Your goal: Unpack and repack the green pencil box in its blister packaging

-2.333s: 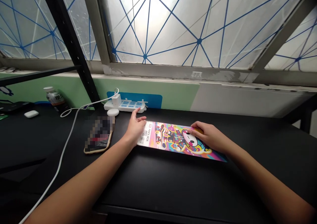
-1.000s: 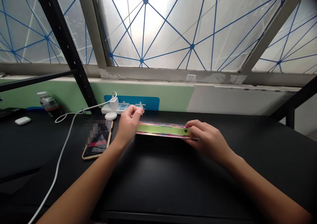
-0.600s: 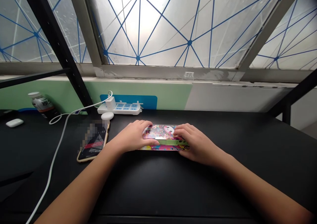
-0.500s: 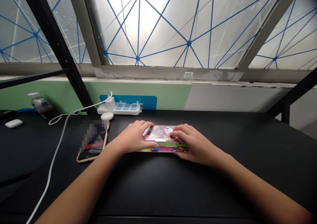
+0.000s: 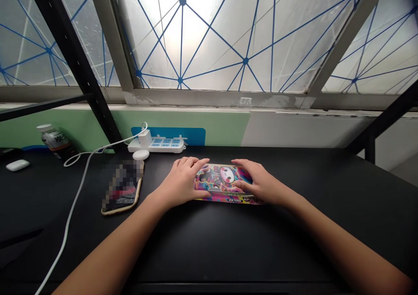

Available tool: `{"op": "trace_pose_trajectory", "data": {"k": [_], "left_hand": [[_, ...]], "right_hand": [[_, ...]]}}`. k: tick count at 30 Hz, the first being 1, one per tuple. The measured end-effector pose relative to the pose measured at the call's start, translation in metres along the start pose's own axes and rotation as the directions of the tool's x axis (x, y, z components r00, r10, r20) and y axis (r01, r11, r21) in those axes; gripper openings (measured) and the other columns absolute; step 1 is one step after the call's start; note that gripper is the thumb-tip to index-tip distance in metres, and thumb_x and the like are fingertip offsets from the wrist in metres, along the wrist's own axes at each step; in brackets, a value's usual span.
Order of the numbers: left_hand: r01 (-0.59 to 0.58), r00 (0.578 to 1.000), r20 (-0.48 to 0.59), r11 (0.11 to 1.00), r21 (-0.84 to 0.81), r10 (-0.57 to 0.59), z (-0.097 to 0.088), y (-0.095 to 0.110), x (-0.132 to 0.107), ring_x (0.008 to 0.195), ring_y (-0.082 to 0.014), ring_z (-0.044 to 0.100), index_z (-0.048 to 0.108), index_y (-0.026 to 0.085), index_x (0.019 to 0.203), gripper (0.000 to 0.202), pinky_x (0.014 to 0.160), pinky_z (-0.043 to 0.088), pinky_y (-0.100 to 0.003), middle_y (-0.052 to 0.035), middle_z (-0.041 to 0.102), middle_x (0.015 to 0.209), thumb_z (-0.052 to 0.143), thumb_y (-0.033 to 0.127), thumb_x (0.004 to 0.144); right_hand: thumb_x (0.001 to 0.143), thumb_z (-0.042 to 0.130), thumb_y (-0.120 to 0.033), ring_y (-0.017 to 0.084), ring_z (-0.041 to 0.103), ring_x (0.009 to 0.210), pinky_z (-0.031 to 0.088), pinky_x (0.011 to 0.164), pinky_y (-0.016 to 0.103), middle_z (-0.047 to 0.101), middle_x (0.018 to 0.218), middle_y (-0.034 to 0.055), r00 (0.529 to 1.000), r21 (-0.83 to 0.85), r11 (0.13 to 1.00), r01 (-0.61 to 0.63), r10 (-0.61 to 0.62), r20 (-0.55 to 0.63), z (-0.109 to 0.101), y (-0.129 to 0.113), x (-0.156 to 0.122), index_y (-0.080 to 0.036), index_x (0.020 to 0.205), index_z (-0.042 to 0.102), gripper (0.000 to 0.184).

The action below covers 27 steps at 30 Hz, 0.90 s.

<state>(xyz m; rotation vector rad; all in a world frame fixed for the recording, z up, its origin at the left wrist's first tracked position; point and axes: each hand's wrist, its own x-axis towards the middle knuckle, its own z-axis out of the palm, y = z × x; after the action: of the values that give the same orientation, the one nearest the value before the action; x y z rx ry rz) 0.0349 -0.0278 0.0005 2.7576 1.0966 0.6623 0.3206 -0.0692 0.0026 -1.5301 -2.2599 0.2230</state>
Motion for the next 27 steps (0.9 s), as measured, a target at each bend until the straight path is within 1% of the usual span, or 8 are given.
{"op": "trace_pose_trajectory", "data": {"k": [2,5,11,14,17,20,24,27], "left_hand": [[-0.032,0.997,-0.073,0.997,0.067,0.037,0.001,0.004,0.001,0.123,-0.0329,0.048,0.041,0.027,0.146,0.093,0.110,0.031,-0.054,-0.0109,0.055,0.130,0.087,0.046,0.067],[-0.085,0.984,-0.143,0.984,0.156,0.107,0.003,0.009,0.002,0.127,-0.0331,0.045,0.037,0.027,0.148,0.098,0.116,0.019,-0.059,-0.0123,0.052,0.133,0.089,0.042,0.067],[-0.108,0.956,-0.246,0.969,0.221,0.162,0.000,0.012,0.002,0.134,-0.0351,0.040,0.037,0.023,0.149,0.093,0.119,0.012,-0.059,-0.0159,0.048,0.140,0.076,0.063,0.075],[-0.026,0.942,-0.320,0.975,0.220,0.097,-0.008,0.012,0.002,0.133,-0.0333,0.044,0.039,0.022,0.147,0.074,0.120,0.008,-0.059,-0.0145,0.051,0.141,0.068,0.054,0.087],[-0.035,0.959,-0.269,0.978,0.205,0.091,-0.015,0.010,0.001,0.117,-0.0288,0.059,0.051,0.023,0.134,0.051,0.119,0.011,-0.057,-0.0090,0.065,0.124,0.066,0.046,0.091],[-0.073,0.976,-0.185,0.975,0.210,0.113,-0.016,0.009,0.000,0.101,-0.0259,0.066,0.059,0.023,0.115,0.032,0.114,0.026,-0.051,-0.0062,0.071,0.110,0.067,0.042,0.091],[-0.063,0.988,-0.122,0.968,0.245,0.095,-0.017,0.013,0.000,0.094,-0.0260,0.067,0.058,0.021,0.104,0.027,0.105,0.037,-0.047,-0.0055,0.071,0.101,0.072,0.037,0.088],[-0.077,0.994,-0.053,0.955,0.287,0.096,-0.020,0.018,0.000,0.091,-0.0272,0.066,0.059,0.020,0.102,0.030,0.091,0.044,-0.042,-0.0056,0.070,0.098,0.075,0.039,0.085]], "right_hand": [[0.090,0.055,-0.061,0.033,0.058,0.118,0.043,0.101,0.052,0.062,0.130,0.0126,0.998,0.001,0.999,-0.043,0.043,-0.055,-0.002,0.002,0.002,-0.022,0.130,0.055,0.055],[0.085,0.062,-0.062,0.032,0.060,0.111,0.045,0.097,0.049,0.064,0.121,0.0114,0.982,-0.040,0.998,-0.053,0.044,-0.183,-0.007,0.004,0.003,-0.022,0.123,0.057,0.056],[0.078,0.073,-0.057,0.032,0.057,0.107,0.045,0.093,0.046,0.062,0.114,0.0116,0.937,-0.201,0.976,0.087,-0.149,-0.316,-0.017,0.001,-0.002,-0.023,0.126,0.058,0.061],[0.078,0.075,-0.055,0.032,0.058,0.103,0.043,0.090,0.047,0.062,0.111,0.0114,0.907,-0.293,0.948,0.127,-0.230,-0.351,-0.017,-0.005,-0.005,-0.023,0.121,0.058,0.056],[0.081,0.074,-0.050,0.030,0.060,0.095,0.043,0.085,0.044,0.064,0.102,0.0095,0.895,-0.349,0.924,0.154,-0.280,-0.347,-0.014,-0.011,-0.007,-0.023,0.108,0.059,0.041],[0.086,0.070,-0.043,0.028,0.061,0.086,0.045,0.079,0.041,0.065,0.095,0.0085,0.906,-0.366,0.917,0.159,-0.283,-0.316,-0.008,-0.016,-0.008,-0.023,0.103,0.057,0.029],[0.089,0.065,-0.032,0.029,0.065,0.088,0.048,0.079,0.041,0.069,0.101,0.0097,0.919,-0.384,0.909,0.162,-0.281,-0.277,0.001,-0.022,-0.009,-0.021,0.105,0.057,0.021],[0.091,0.062,-0.025,0.030,0.067,0.093,0.050,0.082,0.044,0.071,0.109,0.0117,0.928,-0.410,0.889,0.204,-0.309,-0.208,0.006,-0.028,-0.009,-0.019,0.112,0.058,0.023]]}}
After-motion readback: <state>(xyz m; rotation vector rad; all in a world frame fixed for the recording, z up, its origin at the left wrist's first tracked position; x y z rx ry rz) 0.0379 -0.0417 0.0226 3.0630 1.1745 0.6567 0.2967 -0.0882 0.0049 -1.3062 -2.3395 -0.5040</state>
